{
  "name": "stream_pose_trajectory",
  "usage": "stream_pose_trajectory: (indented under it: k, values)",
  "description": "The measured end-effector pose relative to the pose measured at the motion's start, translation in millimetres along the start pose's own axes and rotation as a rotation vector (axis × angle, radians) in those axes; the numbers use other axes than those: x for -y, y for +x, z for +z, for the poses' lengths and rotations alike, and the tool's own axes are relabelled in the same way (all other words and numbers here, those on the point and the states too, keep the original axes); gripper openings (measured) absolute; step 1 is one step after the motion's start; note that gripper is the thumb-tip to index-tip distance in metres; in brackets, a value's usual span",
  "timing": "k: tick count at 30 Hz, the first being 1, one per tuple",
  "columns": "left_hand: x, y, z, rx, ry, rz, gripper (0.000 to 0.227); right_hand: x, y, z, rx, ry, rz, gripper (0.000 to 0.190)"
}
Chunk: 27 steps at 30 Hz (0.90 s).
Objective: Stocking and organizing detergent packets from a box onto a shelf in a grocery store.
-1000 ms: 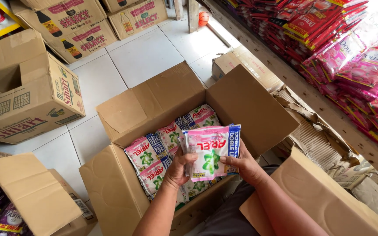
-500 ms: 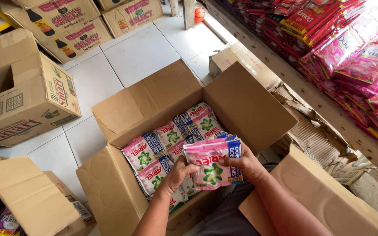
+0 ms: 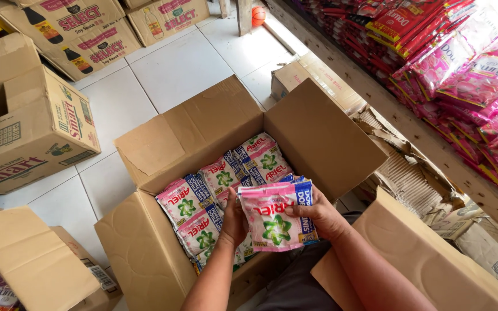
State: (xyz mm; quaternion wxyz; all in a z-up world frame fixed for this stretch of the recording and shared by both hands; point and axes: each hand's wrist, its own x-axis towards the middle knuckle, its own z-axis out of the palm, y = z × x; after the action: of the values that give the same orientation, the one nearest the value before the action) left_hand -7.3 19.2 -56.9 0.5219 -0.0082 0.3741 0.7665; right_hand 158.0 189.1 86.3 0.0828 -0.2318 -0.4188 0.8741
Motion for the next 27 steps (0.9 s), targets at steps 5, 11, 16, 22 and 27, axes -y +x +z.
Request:
stream_pose_trajectory:
  k: [5,11,16,22,27]
  values:
    - [-13,-30,44,0.042,0.068,-0.072,0.099,0,5,3,-0.176,-0.166,-0.052,0.053]
    - [-5,-44,46,0.013,0.334,0.026,0.080,-23,21,-13,-0.410,-0.778,-0.133,0.049]
    - [-25,-57,78,-0.027,0.318,0.070,0.072,-31,29,-37,-0.377,-0.564,-0.160,0.070]
    - [-45,-54,122,0.007,-0.104,0.095,0.080,2,12,-3,-0.120,-0.016,0.248,0.091]
    - [-28,-27,113,0.016,-0.378,0.175,0.077,-26,19,-37,0.211,0.068,0.288,0.112]
